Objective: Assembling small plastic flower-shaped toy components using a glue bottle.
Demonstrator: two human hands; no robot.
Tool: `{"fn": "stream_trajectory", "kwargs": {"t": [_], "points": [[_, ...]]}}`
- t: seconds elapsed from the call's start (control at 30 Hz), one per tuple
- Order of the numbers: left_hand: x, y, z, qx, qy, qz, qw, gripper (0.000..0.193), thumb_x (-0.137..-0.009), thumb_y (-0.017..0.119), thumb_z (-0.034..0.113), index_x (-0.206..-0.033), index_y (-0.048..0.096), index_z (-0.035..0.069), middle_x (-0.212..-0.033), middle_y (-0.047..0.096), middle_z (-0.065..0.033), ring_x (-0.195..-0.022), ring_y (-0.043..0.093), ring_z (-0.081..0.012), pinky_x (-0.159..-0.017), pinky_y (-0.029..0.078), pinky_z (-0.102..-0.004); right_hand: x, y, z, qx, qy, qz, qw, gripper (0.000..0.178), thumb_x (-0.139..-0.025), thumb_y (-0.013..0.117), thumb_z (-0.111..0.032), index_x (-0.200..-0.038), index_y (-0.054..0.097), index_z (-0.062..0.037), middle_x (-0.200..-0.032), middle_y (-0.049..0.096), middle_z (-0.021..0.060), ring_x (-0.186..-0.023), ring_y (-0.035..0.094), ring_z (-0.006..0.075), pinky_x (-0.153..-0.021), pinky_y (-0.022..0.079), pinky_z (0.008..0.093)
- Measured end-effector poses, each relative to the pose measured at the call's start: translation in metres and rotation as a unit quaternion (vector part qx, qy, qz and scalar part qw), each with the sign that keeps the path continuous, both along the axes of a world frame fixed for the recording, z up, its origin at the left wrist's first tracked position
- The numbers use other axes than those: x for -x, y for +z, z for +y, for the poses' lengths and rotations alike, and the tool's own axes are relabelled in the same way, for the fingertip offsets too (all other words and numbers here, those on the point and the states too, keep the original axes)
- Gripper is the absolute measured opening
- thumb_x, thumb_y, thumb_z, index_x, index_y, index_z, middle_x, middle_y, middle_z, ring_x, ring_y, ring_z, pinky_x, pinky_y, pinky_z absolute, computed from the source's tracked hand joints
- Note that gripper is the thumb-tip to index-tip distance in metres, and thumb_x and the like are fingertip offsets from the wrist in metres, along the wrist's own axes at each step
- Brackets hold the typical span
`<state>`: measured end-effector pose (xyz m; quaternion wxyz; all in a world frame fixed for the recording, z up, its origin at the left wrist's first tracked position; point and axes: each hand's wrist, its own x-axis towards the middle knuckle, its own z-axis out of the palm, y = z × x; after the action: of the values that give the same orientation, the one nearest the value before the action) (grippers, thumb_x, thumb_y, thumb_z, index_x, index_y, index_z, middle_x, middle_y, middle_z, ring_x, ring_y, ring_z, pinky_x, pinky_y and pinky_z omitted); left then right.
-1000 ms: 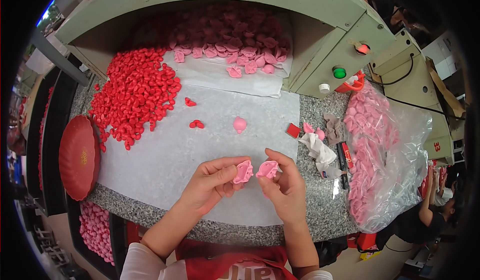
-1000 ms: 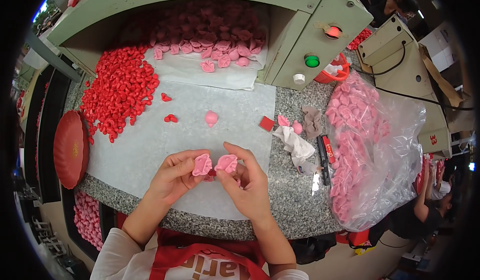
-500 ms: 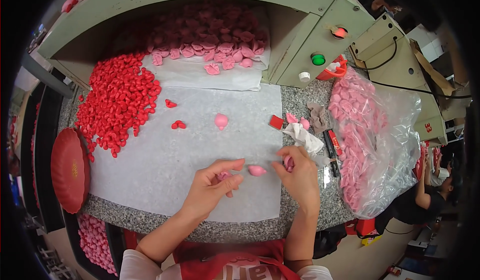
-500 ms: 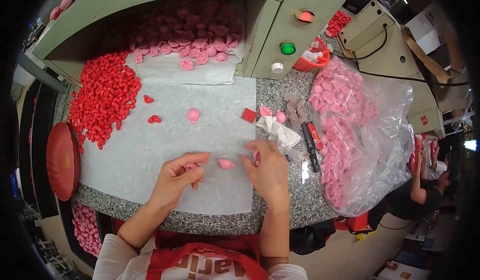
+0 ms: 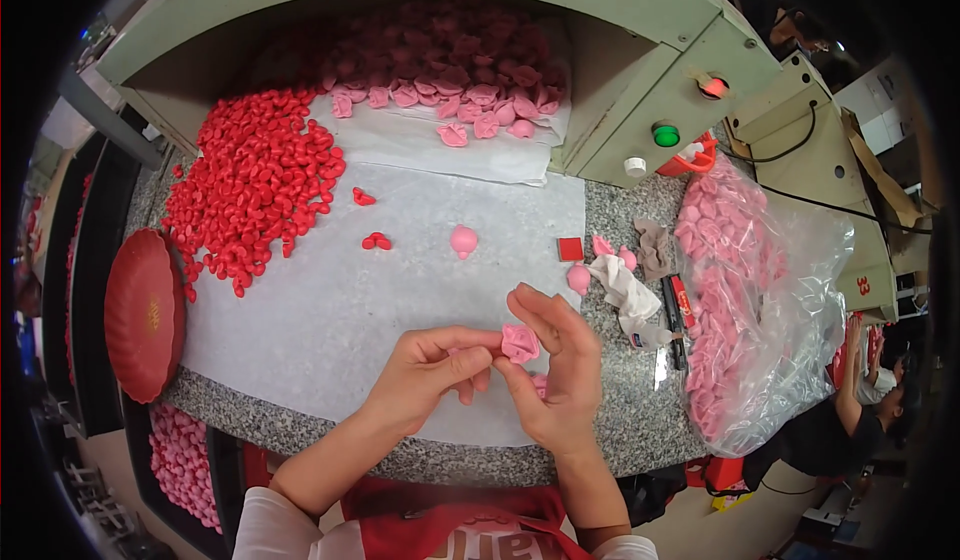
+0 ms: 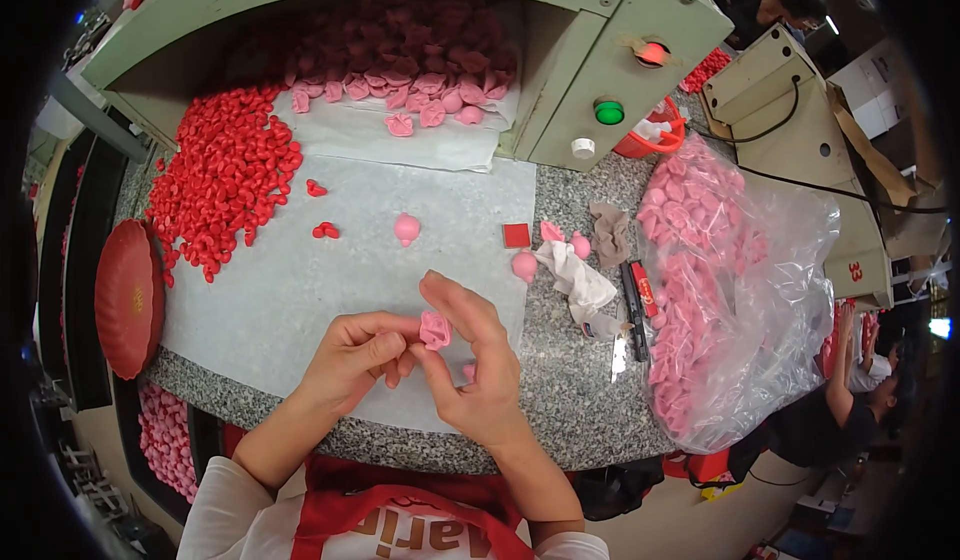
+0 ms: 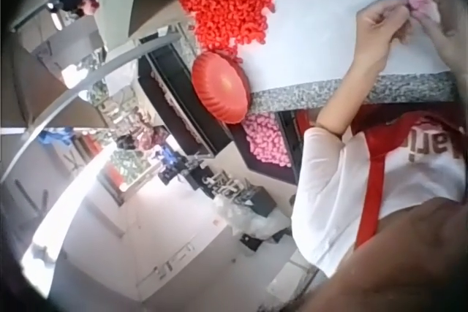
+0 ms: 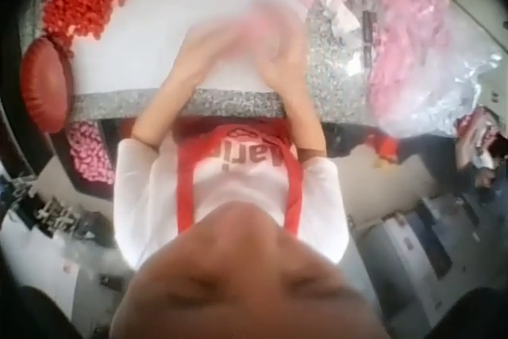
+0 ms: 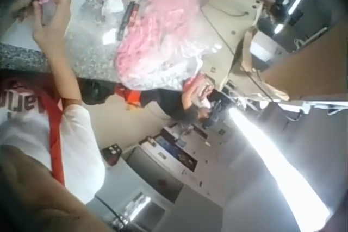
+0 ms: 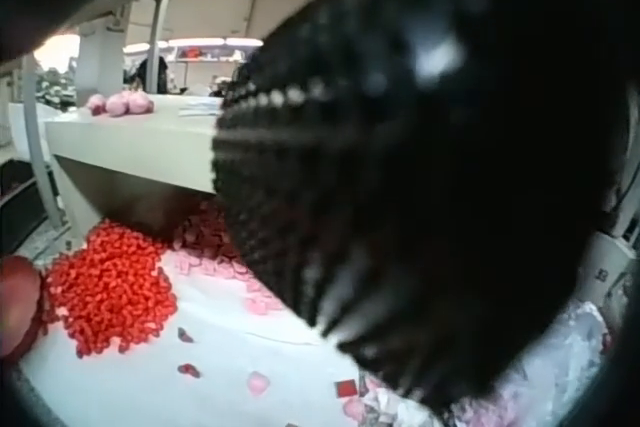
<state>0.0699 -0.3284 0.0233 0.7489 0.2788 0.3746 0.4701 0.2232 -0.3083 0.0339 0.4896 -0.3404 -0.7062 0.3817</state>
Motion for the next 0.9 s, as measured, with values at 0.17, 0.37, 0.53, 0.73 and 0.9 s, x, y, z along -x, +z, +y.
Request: {"fn": "stream_trajectory", "kwargs": {"t": [0.17,0.37,0.53,0.73,0.9], "points": [[-0.001,-0.001,0.0,-0.008,0.03,-0.021,0.999,0.018,-0.08,0.059,0.009,-0.097,0.058,0.002,-0.082,0.061,-0.0038,-0.064,0.054,-0.0079,-0.05,0.042,-0.0202,0.007,-0.005,-0.005,0.039,-0.003,0.041,0.998,0.066,-0.069,0.061,0.009,-0.125,0.029,-0.0017,-0.123,0.04,0.0241,-0.112,0.046,0.0327,-0.091,0.04,0.0384],[0.01,-0.006,0.002,0.002,0.075,-0.037,0.997,0.014,-0.079,0.061,0.008,-0.091,0.056,0.003,-0.082,0.062,-0.0056,-0.061,0.056,-0.0079,-0.051,0.044,-0.0207,-0.001,0.016,0.019,0.007,0.018,-0.125,0.992,0.055,-0.067,0.066,0.0,-0.117,0.043,-0.002,-0.121,0.046,0.0159,-0.107,0.05,0.0269,-0.087,0.043,0.0371],[-0.001,0.01,0.003,-0.025,0.126,0.054,0.99,0.012,-0.08,0.057,0.005,-0.091,0.056,0.0,-0.076,0.061,-0.008,-0.063,0.058,-0.0118,-0.054,0.048,-0.0229,-0.031,-0.008,0.079,-0.087,-0.231,-0.416,0.875,0.026,-0.069,0.064,-0.008,-0.095,0.06,-0.0034,-0.094,0.058,0.0125,-0.085,0.057,0.0272,-0.069,0.047,0.0327],[0.001,0.004,0.002,-0.016,0.123,0.035,0.992,0.023,-0.081,0.055,0.003,-0.104,0.054,-0.002,-0.081,0.061,-0.0095,-0.069,0.061,-0.0154,-0.063,0.053,-0.0268,-0.011,-0.026,0.09,-0.001,-0.282,-0.496,0.821,0.016,-0.068,0.06,-0.006,-0.084,0.062,-0.0064,-0.081,0.058,0.0125,-0.074,0.058,0.0302,-0.065,0.046,0.0377],[0.005,0.007,0.004,0.022,0.11,-0.046,0.993,0.026,-0.082,0.054,0.007,-0.106,0.054,-0.002,-0.086,0.062,-0.011,-0.072,0.063,-0.0179,-0.065,0.054,-0.0269,-0.013,-0.025,0.093,-0.004,-0.276,-0.522,0.807,0.014,-0.069,0.058,-0.007,-0.083,0.061,-0.0078,-0.078,0.059,0.0127,-0.069,0.059,0.0295,-0.064,0.046,0.0382]]}}
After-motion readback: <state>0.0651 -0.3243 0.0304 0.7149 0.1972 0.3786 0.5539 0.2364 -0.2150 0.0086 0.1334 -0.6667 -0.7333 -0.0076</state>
